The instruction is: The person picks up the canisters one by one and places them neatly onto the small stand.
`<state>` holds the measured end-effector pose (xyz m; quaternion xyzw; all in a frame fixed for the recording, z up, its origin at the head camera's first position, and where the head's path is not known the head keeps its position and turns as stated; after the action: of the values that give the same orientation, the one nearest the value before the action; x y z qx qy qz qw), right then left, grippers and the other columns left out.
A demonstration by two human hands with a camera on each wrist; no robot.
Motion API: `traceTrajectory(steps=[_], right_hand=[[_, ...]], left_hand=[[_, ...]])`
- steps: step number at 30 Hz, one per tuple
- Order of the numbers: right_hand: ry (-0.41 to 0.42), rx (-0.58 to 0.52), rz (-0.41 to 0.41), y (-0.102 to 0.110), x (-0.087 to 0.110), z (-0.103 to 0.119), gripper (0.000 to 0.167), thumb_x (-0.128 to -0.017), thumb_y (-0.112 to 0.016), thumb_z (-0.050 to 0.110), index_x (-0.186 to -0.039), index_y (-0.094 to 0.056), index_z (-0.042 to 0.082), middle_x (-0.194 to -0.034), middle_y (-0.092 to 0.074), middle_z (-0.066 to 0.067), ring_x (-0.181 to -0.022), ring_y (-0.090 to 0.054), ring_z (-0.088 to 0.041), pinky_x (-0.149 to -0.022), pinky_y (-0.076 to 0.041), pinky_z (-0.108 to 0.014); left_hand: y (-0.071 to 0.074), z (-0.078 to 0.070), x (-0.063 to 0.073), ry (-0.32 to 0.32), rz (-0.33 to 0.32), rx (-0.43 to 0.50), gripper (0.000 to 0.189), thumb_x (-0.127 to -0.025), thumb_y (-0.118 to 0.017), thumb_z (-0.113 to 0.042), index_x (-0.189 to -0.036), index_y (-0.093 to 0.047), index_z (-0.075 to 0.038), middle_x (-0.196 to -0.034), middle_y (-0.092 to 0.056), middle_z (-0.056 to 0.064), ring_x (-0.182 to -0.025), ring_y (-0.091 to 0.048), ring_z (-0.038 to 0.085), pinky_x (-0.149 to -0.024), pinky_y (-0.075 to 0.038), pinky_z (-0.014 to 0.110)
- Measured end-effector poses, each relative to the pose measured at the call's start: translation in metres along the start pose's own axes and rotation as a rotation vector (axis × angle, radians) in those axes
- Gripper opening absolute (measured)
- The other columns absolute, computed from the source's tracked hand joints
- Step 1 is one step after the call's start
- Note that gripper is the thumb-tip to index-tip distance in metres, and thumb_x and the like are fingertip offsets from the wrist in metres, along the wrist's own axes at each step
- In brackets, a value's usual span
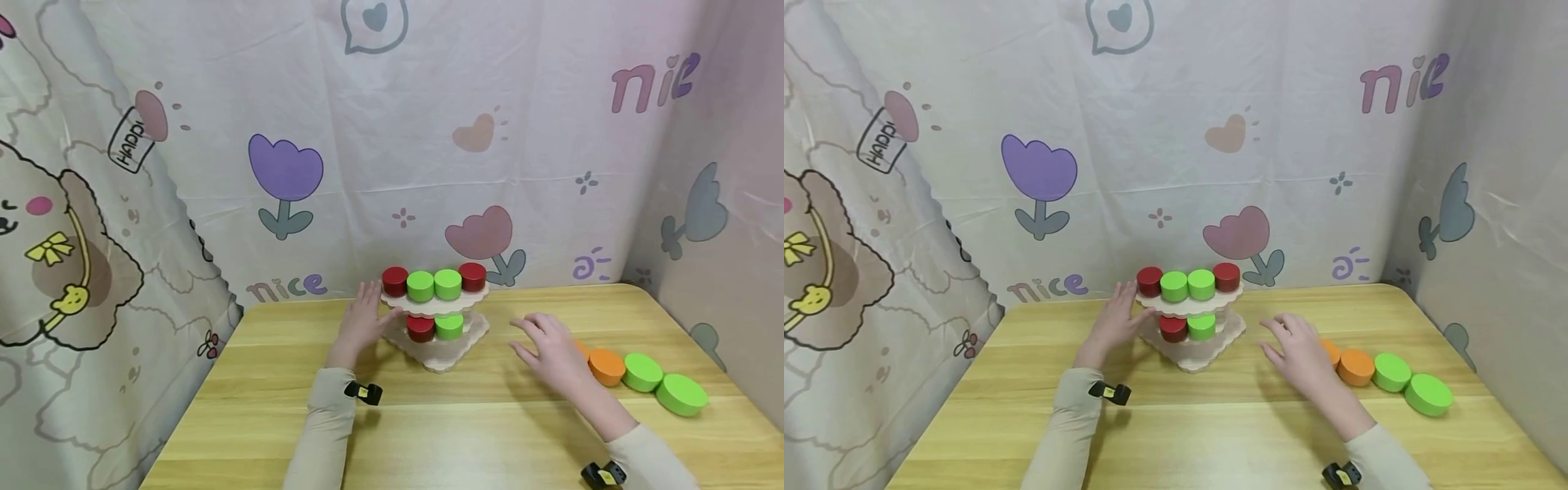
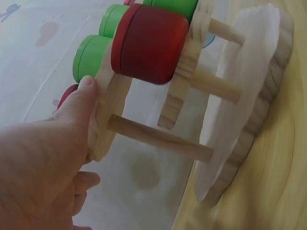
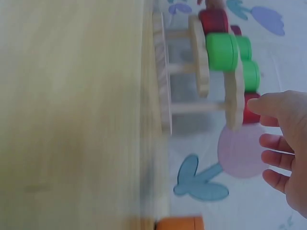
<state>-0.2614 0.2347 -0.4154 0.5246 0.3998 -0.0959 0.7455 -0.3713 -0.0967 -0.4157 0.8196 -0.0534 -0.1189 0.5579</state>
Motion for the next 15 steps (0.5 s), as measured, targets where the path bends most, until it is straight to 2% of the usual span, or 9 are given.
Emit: traceTrajectory(steps=[7, 15], right_hand=[[-0.028, 0.045, -0.006, 0.012, 0.015, -0.024, 0.047, -0.068, -0.085, 0.014, -0.11, -0.066, 0.005, -0.099, -0.063, -0.015, -0.093, -0.057, -0.034, -0.079, -0.048, -0.052], [-0.113, 0.081, 0.104, 0.018, 0.03, -0.048, 0.046, -0.071, -0.084, 0.022, -0.111, -0.066, 0.006, -0.103, -0.063, -0.016, -0.099, -0.056, -0.039, -0.082, -0.047, -0.056]], left_hand=[[0.004, 0.005, 0.001, -0.04, -0.02, -0.066, 0.082, -0.096, -0.04, -0.064, -0.157, -0.02, -0.012, -0.163, -0.017, 0.015, -0.153, -0.007, 0.035, -0.12, -0.013, 0.062], [0.006, 0.013, -0.005, -0.084, -0.011, -0.096, 0.079, -0.096, -0.04, -0.064, -0.156, -0.025, -0.015, -0.162, -0.021, 0.016, -0.153, -0.008, 0.034, -0.12, -0.011, 0.062]])
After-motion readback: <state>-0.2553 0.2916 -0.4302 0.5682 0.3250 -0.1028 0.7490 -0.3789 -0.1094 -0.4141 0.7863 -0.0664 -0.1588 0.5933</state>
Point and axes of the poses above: each hand's wrist, its own x-axis away from the middle knuckle, its own y-axis out of the back of the hand, z = x × y, the point moved 4 cm from there along -x, towards the middle knuckle
